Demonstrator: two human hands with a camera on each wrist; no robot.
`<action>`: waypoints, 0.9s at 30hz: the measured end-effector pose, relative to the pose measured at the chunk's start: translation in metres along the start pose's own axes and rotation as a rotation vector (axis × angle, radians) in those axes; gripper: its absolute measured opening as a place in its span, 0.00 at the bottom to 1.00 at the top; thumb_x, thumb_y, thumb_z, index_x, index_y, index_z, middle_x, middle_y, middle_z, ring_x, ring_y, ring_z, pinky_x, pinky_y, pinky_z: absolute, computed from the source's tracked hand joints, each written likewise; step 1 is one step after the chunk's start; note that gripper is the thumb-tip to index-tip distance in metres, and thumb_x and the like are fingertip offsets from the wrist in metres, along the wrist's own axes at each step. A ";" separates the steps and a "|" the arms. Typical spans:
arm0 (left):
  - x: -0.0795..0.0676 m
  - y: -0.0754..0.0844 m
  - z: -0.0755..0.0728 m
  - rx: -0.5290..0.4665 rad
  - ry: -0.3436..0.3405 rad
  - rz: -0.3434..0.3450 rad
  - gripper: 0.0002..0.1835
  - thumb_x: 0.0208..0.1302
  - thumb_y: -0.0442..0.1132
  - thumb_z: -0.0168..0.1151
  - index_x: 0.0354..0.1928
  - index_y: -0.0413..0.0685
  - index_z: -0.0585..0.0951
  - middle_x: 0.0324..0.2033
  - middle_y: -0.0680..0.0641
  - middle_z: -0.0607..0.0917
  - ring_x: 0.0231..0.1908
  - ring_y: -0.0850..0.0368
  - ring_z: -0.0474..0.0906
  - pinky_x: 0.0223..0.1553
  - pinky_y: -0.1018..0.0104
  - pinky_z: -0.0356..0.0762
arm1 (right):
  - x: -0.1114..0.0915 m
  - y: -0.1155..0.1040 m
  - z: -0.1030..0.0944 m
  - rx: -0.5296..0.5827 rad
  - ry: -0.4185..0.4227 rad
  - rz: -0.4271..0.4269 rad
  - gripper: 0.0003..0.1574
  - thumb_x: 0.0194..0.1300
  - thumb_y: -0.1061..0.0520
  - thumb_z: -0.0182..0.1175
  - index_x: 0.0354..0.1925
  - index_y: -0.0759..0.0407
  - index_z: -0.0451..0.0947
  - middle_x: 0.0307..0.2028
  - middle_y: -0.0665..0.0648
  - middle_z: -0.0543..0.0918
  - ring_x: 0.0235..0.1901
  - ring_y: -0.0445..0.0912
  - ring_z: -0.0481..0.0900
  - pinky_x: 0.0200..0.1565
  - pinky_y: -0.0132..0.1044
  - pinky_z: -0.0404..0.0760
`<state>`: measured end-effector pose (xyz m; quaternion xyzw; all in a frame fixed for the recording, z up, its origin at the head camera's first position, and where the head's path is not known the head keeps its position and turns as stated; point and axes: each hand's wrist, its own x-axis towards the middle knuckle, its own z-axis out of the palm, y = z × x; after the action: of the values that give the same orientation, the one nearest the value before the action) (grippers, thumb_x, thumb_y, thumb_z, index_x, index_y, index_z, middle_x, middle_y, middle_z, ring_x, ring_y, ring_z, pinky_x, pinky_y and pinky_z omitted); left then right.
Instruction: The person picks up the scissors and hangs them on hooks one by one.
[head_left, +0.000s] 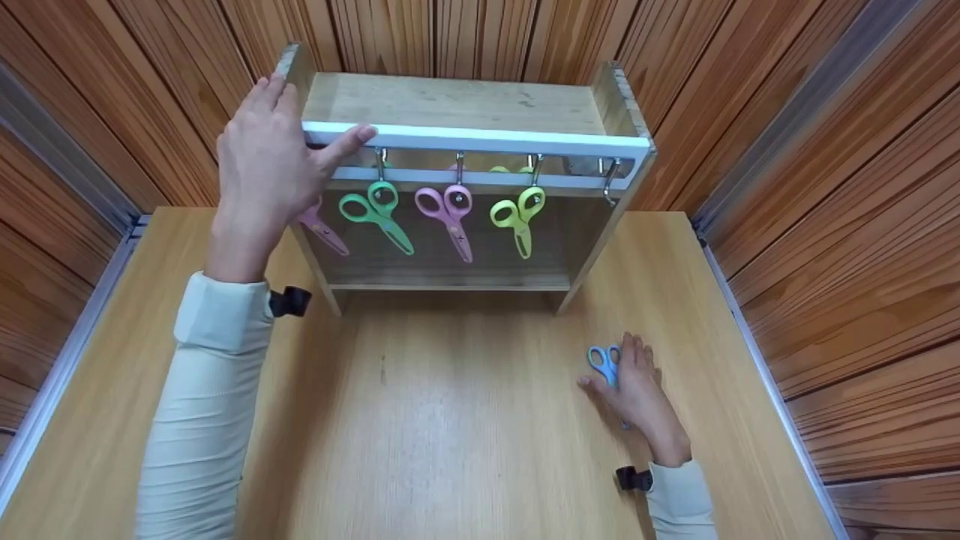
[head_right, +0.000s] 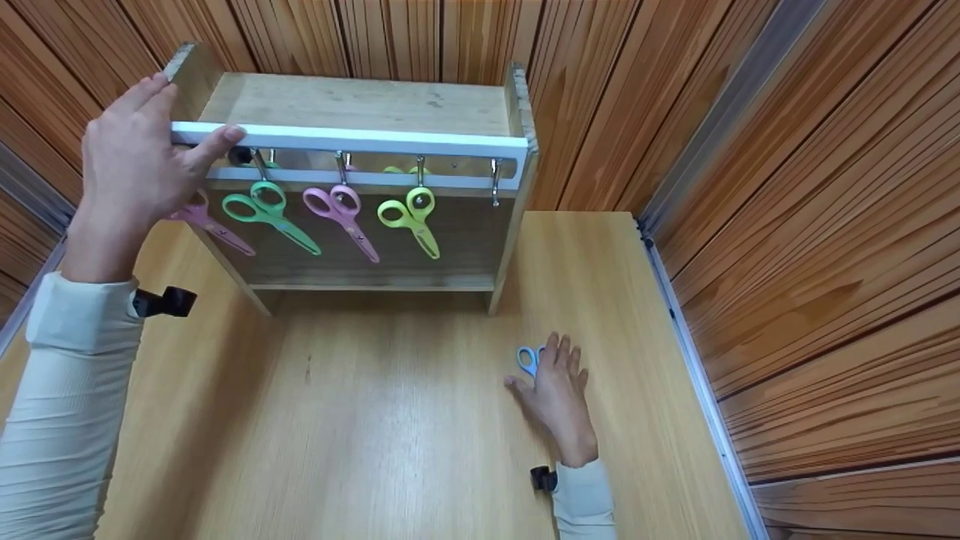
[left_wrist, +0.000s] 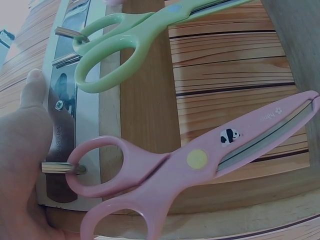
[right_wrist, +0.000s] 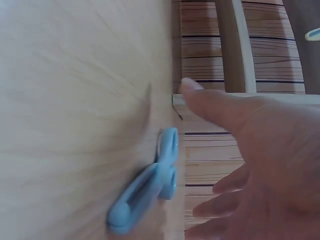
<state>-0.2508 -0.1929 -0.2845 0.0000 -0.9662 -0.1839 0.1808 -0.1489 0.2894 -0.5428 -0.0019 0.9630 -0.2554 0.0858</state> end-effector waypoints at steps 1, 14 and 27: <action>0.000 0.000 0.000 0.001 0.001 0.002 0.62 0.64 0.84 0.46 0.78 0.34 0.63 0.81 0.35 0.60 0.83 0.37 0.54 0.79 0.36 0.58 | 0.000 0.001 0.001 -0.002 -0.017 0.020 0.71 0.71 0.38 0.67 0.81 0.77 0.35 0.81 0.82 0.39 0.80 0.80 0.35 0.75 0.81 0.41; -0.001 0.000 0.000 -0.011 -0.010 -0.009 0.61 0.65 0.83 0.46 0.79 0.36 0.62 0.82 0.36 0.59 0.83 0.37 0.52 0.80 0.36 0.56 | 0.002 0.000 0.010 -0.063 -0.119 0.087 0.60 0.79 0.42 0.56 0.80 0.80 0.36 0.80 0.82 0.38 0.80 0.78 0.31 0.71 0.85 0.35; -0.001 0.000 0.000 -0.020 -0.002 -0.012 0.62 0.64 0.83 0.47 0.79 0.35 0.63 0.82 0.36 0.59 0.83 0.37 0.52 0.80 0.36 0.56 | 0.003 -0.004 0.009 -0.183 -0.107 0.066 0.46 0.78 0.55 0.48 0.77 0.83 0.44 0.79 0.83 0.44 0.79 0.78 0.42 0.69 0.86 0.49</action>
<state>-0.2498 -0.1926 -0.2844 0.0037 -0.9645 -0.1946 0.1786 -0.1503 0.2814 -0.5487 0.0081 0.9759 -0.1632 0.1449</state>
